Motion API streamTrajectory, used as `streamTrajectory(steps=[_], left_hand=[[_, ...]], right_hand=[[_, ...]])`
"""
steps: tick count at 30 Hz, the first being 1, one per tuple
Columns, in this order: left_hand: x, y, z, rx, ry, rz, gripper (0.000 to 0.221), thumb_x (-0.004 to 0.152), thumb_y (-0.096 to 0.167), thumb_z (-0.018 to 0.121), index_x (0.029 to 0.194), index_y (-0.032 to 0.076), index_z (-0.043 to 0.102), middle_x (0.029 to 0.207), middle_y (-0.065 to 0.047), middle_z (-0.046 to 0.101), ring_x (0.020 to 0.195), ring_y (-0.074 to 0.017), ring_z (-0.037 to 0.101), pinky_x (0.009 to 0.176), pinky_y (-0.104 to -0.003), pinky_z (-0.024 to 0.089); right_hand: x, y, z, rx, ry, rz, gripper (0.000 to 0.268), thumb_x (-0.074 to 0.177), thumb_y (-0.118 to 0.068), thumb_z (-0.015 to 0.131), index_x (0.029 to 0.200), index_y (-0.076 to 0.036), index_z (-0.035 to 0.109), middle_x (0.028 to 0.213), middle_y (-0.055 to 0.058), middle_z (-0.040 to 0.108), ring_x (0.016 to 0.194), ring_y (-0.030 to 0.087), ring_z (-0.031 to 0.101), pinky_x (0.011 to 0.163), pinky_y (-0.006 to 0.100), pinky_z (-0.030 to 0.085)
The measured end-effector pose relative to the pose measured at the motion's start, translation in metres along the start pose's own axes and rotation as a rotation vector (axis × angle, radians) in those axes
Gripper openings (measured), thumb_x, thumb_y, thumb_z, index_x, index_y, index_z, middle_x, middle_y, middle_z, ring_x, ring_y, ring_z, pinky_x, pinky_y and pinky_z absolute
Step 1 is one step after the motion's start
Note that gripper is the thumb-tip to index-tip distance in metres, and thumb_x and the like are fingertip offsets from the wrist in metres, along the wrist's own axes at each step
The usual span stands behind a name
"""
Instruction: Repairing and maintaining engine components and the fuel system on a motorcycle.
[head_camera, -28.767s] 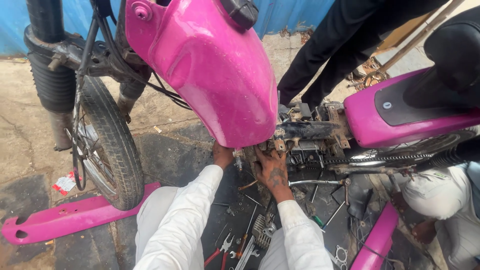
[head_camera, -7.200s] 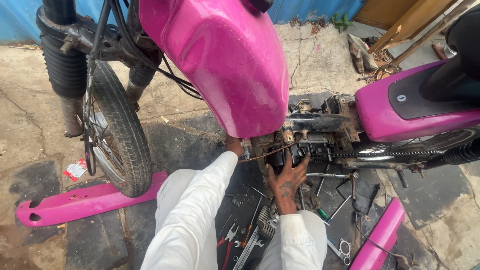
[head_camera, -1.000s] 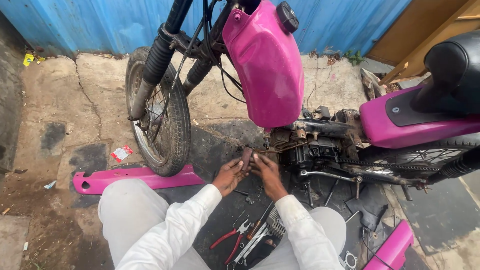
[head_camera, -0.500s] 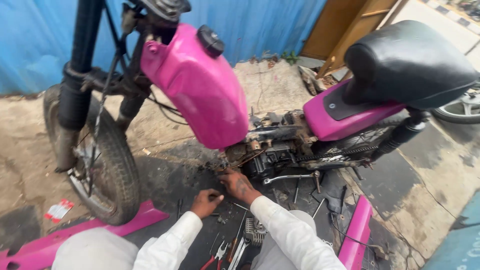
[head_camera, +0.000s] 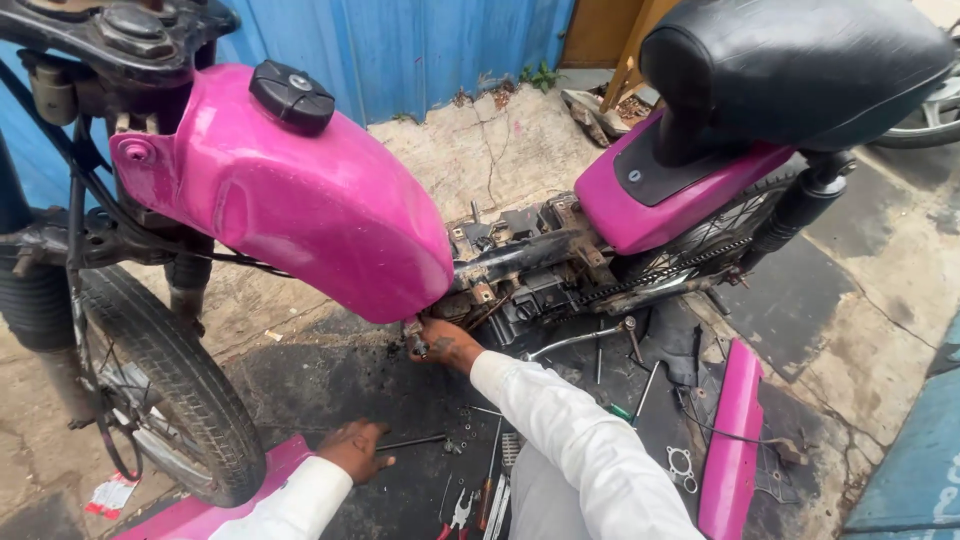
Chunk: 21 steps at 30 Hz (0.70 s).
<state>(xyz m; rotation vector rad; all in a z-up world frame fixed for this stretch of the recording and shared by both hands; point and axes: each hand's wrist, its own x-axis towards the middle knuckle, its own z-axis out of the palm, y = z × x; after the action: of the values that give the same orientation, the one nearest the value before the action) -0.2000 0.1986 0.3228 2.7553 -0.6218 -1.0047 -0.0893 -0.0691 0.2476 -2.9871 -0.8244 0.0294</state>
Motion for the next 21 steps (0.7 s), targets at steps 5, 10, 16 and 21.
streamTrajectory(steps=[5,10,16,21], left_hand=[[0.008,0.009,0.014,0.110,-0.062,0.203,0.068,0.094,0.047,0.072,0.152,0.025,0.043,0.156,-0.013,0.038,0.147,-0.0337,0.035,0.121,-0.050,0.027],[0.003,0.014,0.005,0.242,-0.083,0.161,0.059,0.095,0.039,0.071,0.147,0.021,0.052,0.147,-0.014,0.051,0.141,-0.0327,0.047,0.117,-0.051,0.036],[0.009,0.014,0.011,0.268,-0.033,0.155,0.059,0.094,0.037,0.073,0.146,0.022,0.052,0.144,-0.014,0.052,0.140,-0.0342,0.047,0.118,-0.054,0.033],[0.009,0.009,0.014,0.226,0.012,0.187,0.057,0.092,0.036,0.074,0.143,0.022,0.054,0.145,-0.014,0.050,0.140,-0.0332,0.046,0.118,-0.053,0.032]], right_hand=[[0.040,0.042,0.129,1.352,0.275,0.225,0.027,0.099,-0.032,0.064,0.110,-0.007,0.066,0.098,0.006,0.071,0.090,0.023,0.069,0.080,0.039,0.054],[0.042,0.027,0.144,2.274,0.307,0.688,0.034,0.102,-0.039,0.064,0.113,-0.007,0.065,0.104,0.006,0.071,0.093,0.021,0.070,0.086,0.034,0.054],[0.078,0.056,0.228,3.129,0.477,0.687,0.050,0.101,-0.036,0.061,0.137,-0.004,0.049,0.135,0.011,0.057,0.121,0.021,0.056,0.103,0.032,0.046],[0.082,0.062,0.272,3.200,0.496,0.406,0.056,0.109,-0.039,0.057,0.149,-0.004,0.041,0.145,0.011,0.044,0.127,0.021,0.043,0.104,0.033,0.039]])
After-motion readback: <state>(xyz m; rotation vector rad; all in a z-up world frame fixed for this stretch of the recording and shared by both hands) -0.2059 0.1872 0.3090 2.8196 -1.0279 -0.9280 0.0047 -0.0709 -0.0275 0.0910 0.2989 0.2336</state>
